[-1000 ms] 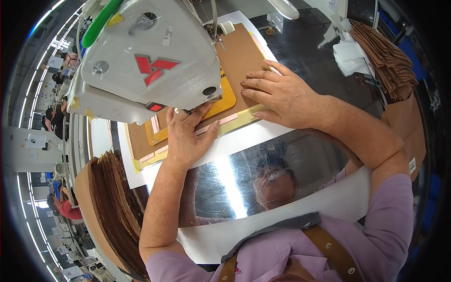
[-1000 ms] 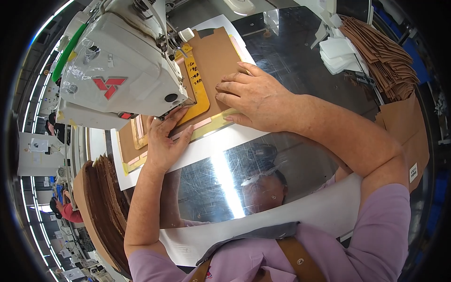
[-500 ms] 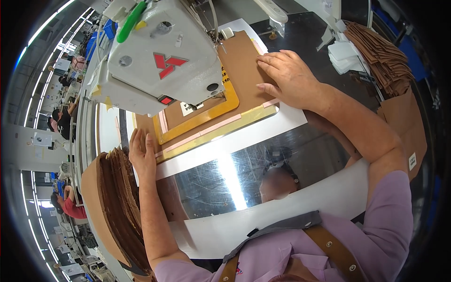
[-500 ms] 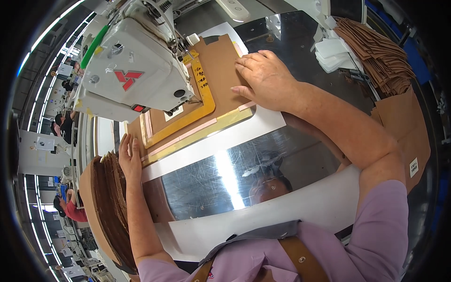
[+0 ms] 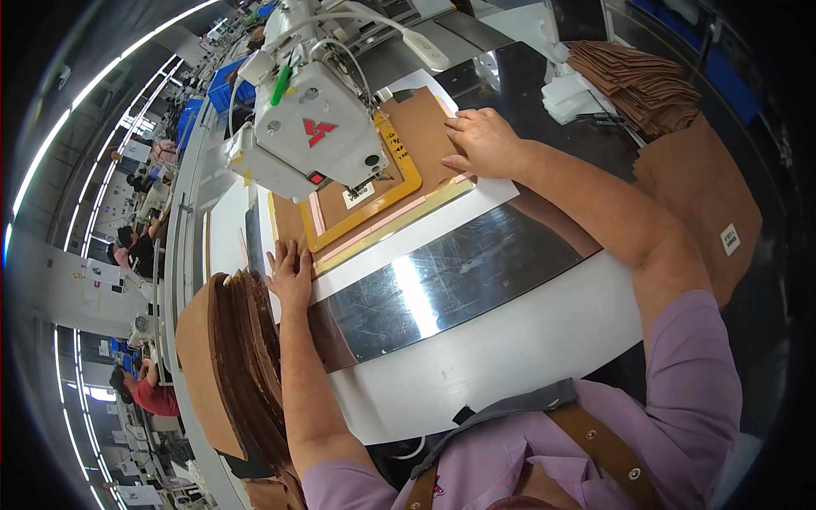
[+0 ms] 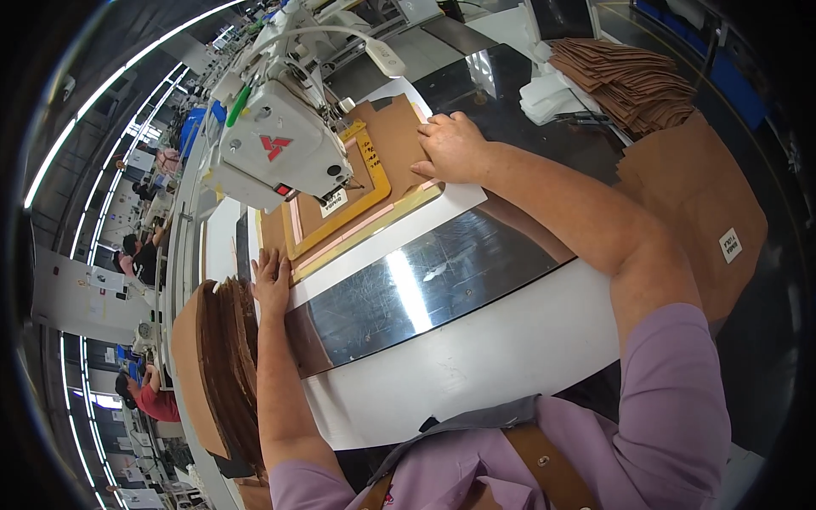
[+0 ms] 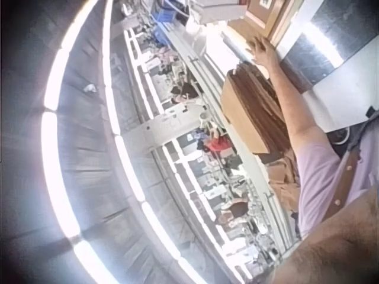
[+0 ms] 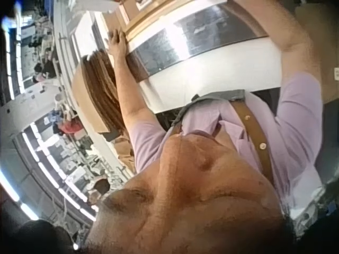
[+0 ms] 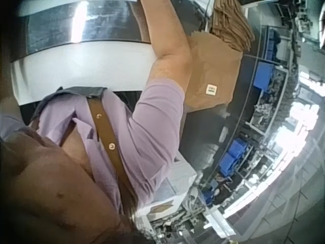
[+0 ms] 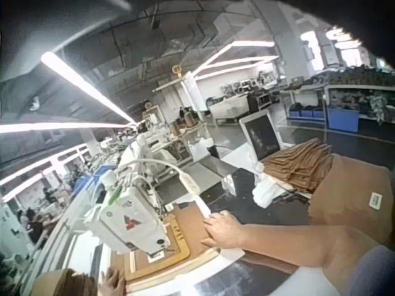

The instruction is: Operate an industrial programmable sewing machine to stitch leather components.

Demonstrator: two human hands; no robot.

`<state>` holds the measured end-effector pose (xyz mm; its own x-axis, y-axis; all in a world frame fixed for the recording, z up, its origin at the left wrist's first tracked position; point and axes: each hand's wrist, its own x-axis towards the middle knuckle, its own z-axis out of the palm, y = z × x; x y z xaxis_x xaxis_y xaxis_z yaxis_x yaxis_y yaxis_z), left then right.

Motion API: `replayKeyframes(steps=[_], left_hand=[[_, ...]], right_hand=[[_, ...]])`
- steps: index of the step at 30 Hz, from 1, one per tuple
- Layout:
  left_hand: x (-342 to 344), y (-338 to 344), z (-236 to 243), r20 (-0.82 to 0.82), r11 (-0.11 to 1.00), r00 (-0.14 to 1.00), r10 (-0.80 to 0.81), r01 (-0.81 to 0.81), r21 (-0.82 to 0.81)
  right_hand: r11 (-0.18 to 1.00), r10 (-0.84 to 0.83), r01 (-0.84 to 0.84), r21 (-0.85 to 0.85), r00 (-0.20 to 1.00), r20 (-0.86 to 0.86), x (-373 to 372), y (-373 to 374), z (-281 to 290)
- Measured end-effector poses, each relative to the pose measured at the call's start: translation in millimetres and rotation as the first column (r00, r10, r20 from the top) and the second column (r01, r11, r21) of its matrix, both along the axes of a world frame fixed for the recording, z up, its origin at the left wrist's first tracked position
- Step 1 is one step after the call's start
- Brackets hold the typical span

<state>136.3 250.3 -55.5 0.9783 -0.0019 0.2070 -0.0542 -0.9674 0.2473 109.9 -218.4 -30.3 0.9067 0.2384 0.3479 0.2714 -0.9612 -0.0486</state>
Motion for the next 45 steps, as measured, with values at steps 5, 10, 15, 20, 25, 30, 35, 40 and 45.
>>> replayKeyframes(steps=[5, 10, 15, 20, 25, 30, 35, 40, 45], left_hand=[[-6.7, -55.0, -0.3, 0.074, 0.999, 0.997, -0.018, 0.021, -0.048], [-15.6, -99.4, 5.0, 0.261, 0.992, 0.962, -0.082, 0.104, -0.071], [-26.5, -139.3, 26.9, 0.318, 0.987, 0.938, -0.138, 0.101, 0.128], [-29.9, -146.3, 41.7, 0.275, 0.962, 0.943, -0.190, 0.123, 0.243], [-51.1, -148.6, 58.8, 0.209, 0.927, 0.948, -0.240, 0.160, 0.340], [-80.5, -162.3, 70.8, 0.140, 0.923, 0.942, -0.305, 0.256, 0.287], [-111.2, -159.4, 85.2, -0.067, 0.909, 0.911, -0.407, 0.396, -0.128], [-199.2, -261.5, 94.9, 0.002, 0.541, 0.674, -0.739, 0.596, -0.593], [-275.1, -373.2, 86.6, 0.236, 0.324, 0.398, -0.887, 0.898, -0.297]], right_hand=[[0.994, -0.095, 0.102, -0.048, 0.986, 0.140, -10.8, -24.0, -7.5], [0.963, -0.258, 0.254, 0.091, 0.965, 0.041, -25.7, -36.0, -0.3], [0.805, -0.208, 0.262, 0.533, 0.965, -0.160, -18.1, -63.6, 6.3], [0.778, -0.341, 0.362, 0.514, 0.930, -0.139, -18.1, -86.5, -1.1], [0.725, -0.142, 0.233, 0.649, 0.971, -0.190, -37.4, -97.4, 9.5], [0.829, -0.232, 0.255, 0.499, 0.967, -0.107, -63.6, -109.2, 24.2], [0.735, -0.199, 0.177, 0.655, 0.979, -0.043, -107.2, -164.7, 55.8], [0.710, -0.418, 0.191, 0.678, 0.889, 0.187, -217.5, -228.7, 119.2], [0.624, -0.633, 0.377, 0.684, 0.758, 0.160, -363.5, -319.2, 137.0]])
